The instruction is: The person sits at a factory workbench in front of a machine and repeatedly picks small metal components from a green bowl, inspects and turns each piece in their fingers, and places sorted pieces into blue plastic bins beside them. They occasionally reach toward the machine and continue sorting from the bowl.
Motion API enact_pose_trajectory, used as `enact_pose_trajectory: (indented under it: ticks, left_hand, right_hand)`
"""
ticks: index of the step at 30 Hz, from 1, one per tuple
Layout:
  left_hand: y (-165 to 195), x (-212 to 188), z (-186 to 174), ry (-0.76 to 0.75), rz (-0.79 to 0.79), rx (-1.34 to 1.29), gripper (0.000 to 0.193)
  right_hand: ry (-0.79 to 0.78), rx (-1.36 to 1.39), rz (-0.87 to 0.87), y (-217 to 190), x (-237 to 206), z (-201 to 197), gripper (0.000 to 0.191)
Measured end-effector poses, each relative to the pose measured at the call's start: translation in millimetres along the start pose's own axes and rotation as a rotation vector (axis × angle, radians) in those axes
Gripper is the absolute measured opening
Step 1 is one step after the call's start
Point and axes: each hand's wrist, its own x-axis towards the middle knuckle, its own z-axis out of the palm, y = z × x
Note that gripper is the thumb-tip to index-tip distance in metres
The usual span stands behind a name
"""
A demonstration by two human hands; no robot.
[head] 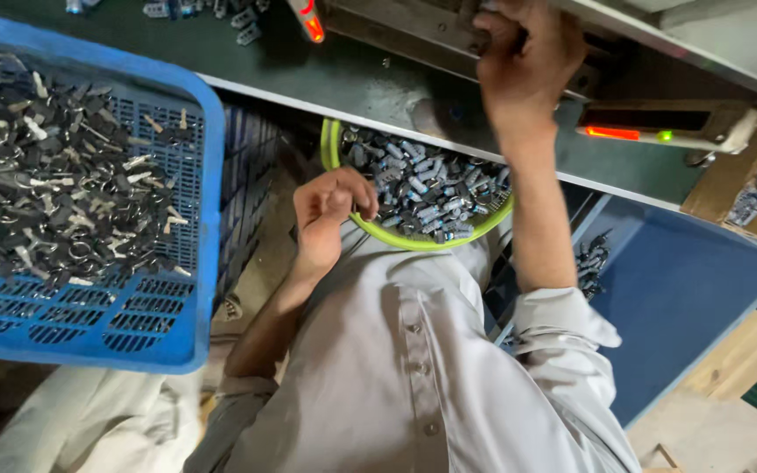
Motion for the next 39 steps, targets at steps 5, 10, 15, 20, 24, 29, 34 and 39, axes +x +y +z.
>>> enact_pose_trajectory:
  ticks: [5,10,15,20,24,29,34,39]
  left_hand:
    - [10,5,3,-0.028,0.010,-0.002,0.028]
    - [26,11,17,0.009,-0.041,0.122,0.022]
    - [36,23,29,-0.044,0.129,0.329,0.033]
    - [38,23,21,-0.160,0.016,0.685,0.017]
    - [29,25,23,-0.095,0.041,0.656,0.008]
    - [58,20,27,-0.086,0.064,0.690,0.009]
    - [95,5,5,-0.155,0.515,-0.335,0.015]
    - [41,19,3,-0.182,-0.200,0.540,0.020]
  right_hand:
    - [-0.176,-0.076,-0.019,-52,6,-51,0.016]
    - [-0.471,0.532,0.355,-98,-74,-36,0.038]
    - [-0.153,0.845,0.665,-102,-143,-11,0.026]
    - [-0.047,0.818,0.721,-99,-150,-15,0.036]
    - [-0.069,0.907,0.575,-91,-147,-7,0.039]
    - [0.074,1.360,1.067,-75,-156,3,0.038]
    - [0.112,1.416,1.149,-70,-139,-8,0.030]
    - [0.148,0.788,0.364,-46,-47,-22,0.034]
